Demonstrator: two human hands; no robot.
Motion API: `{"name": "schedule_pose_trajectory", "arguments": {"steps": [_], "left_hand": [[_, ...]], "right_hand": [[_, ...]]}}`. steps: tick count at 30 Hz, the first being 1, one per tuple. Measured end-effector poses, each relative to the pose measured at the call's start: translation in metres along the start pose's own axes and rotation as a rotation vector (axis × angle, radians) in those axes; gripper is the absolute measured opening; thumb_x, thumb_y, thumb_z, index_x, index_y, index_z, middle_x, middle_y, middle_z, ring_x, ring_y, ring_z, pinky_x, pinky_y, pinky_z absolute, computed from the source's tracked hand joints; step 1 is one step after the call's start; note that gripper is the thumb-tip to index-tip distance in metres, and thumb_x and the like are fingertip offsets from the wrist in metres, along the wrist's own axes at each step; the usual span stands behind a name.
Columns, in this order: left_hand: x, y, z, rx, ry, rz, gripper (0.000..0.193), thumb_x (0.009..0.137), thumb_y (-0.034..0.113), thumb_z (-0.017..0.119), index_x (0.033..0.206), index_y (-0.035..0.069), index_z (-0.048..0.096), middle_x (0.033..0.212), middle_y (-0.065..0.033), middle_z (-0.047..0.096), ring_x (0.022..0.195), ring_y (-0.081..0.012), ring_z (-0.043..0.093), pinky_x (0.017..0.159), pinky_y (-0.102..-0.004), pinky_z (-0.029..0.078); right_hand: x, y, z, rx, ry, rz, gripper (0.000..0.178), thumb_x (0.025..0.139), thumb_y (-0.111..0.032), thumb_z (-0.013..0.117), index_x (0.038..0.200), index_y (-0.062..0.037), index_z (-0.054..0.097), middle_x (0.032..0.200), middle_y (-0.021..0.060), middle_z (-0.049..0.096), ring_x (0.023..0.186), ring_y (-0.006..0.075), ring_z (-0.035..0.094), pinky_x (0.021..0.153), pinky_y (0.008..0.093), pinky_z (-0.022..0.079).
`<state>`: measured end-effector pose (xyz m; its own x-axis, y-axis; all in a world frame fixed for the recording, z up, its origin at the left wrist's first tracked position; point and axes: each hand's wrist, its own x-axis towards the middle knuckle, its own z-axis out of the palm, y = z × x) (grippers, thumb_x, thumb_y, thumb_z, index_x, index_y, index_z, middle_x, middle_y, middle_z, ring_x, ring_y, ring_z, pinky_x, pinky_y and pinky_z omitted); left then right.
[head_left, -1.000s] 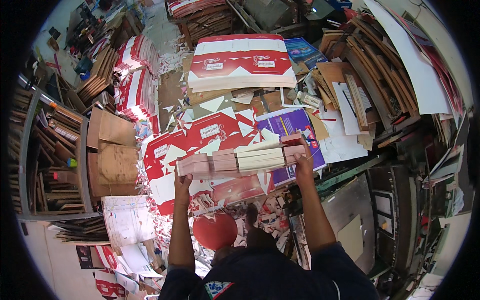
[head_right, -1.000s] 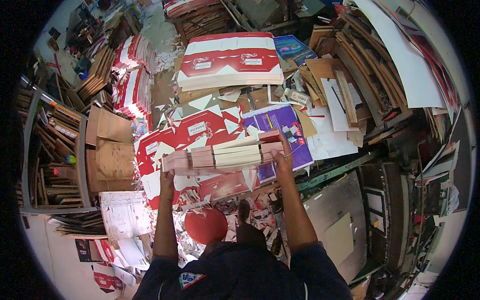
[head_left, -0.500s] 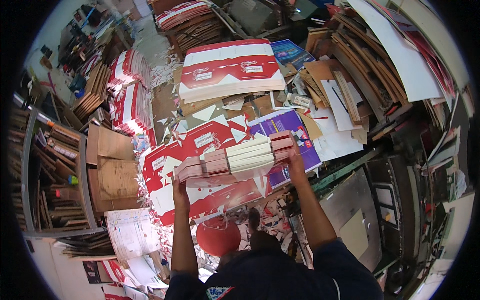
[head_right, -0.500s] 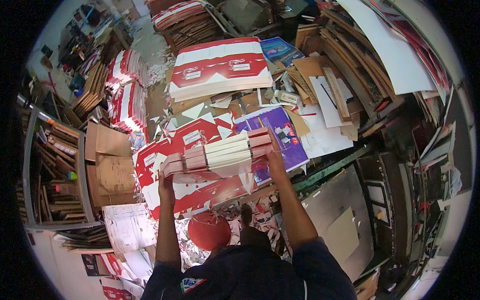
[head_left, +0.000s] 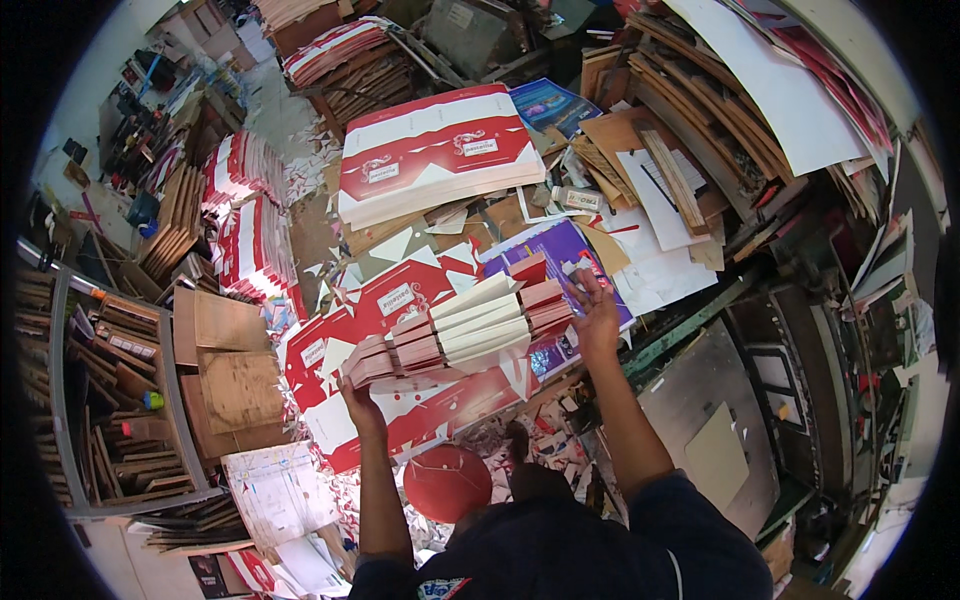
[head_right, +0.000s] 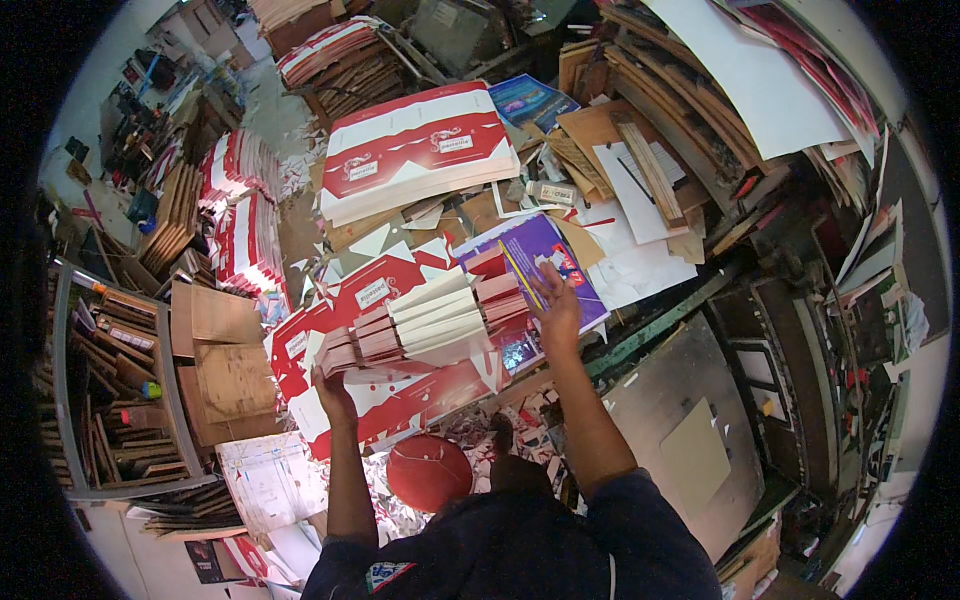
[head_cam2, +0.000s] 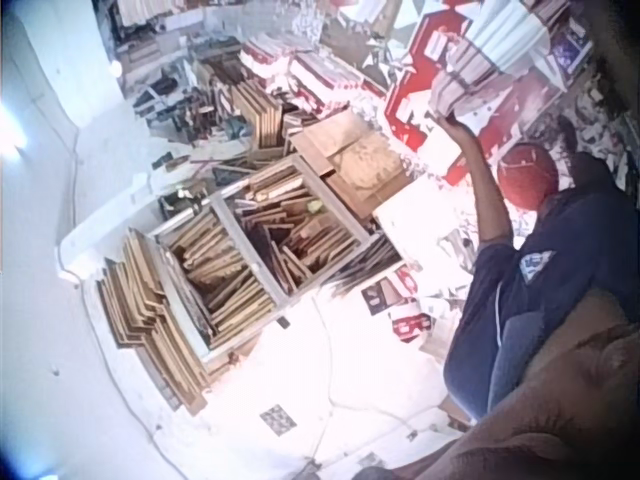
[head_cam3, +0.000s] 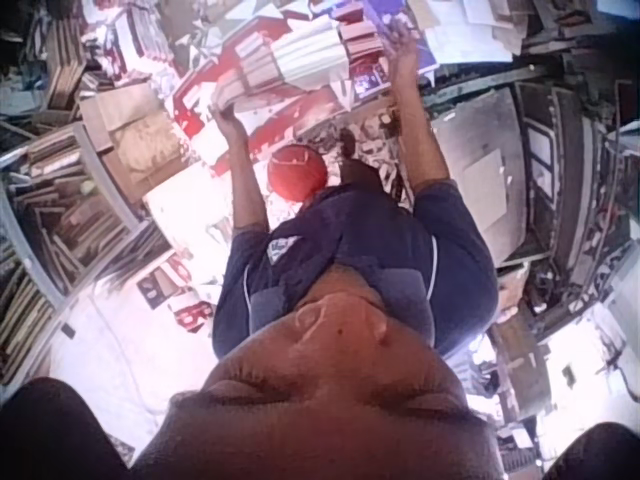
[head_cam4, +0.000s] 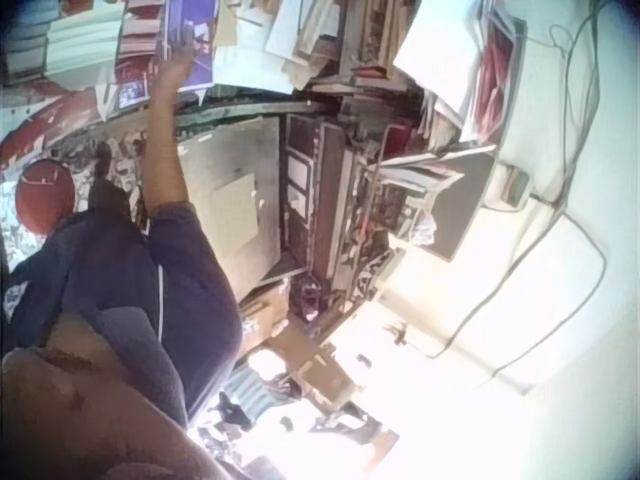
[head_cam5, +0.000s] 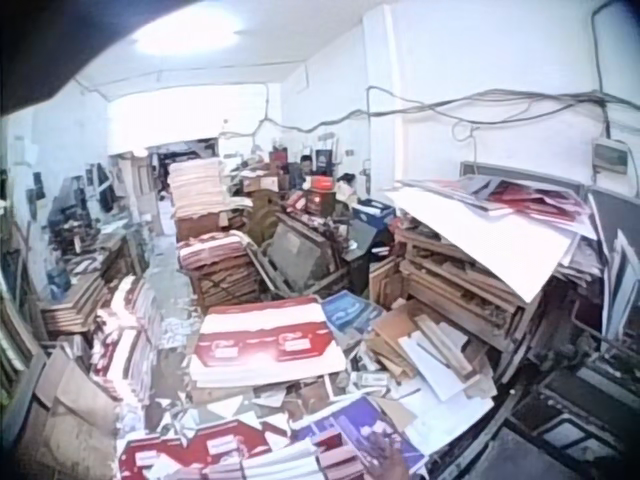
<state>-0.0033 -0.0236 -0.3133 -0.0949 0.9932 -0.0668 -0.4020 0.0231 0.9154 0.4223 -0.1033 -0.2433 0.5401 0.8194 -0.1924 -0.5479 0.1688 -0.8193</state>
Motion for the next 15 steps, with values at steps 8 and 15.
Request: {"name": "schedule_pose_trajectory", "arguments": {"steps": [8, 15], "left_hand": [[-0.006, 0.001, 0.001, -0.035, 0.035, 0.014, 0.047, 0.102, 0.036, 0.047, 0.137, 0.006, 0.044, 0.131, -0.0109, 0.058, 0.124, -0.0223, 0.052, 0.108, -0.0381, 0.036], [-0.015, 0.011, 0.006, 0.03, 0.056, -0.008, 0.05, 0.1, 0.035, 0.049, 0.14, 0.005, 0.042, 0.134, -0.013, 0.055, 0.127, -0.0235, 0.05, 0.11, -0.0387, 0.034]], "right_hand": [[-0.008, -0.003, -0.031, -0.931, -0.507, -0.278, 0.15, 0.049, -0.035, 0.099, 0.157, -0.0024, 0.0, 0.163, 0.0242, 0.008, 0.151, 0.0344, 0.014, 0.12, 0.0433, 0.018], [0.015, -0.03, 0.012, -0.912, -0.603, -0.018, 0.123, 0.055, -0.018, 0.097, 0.153, -0.0019, 0.024, 0.149, 0.017, 0.043, 0.137, 0.0257, 0.042, 0.113, 0.0386, 0.035]]}}
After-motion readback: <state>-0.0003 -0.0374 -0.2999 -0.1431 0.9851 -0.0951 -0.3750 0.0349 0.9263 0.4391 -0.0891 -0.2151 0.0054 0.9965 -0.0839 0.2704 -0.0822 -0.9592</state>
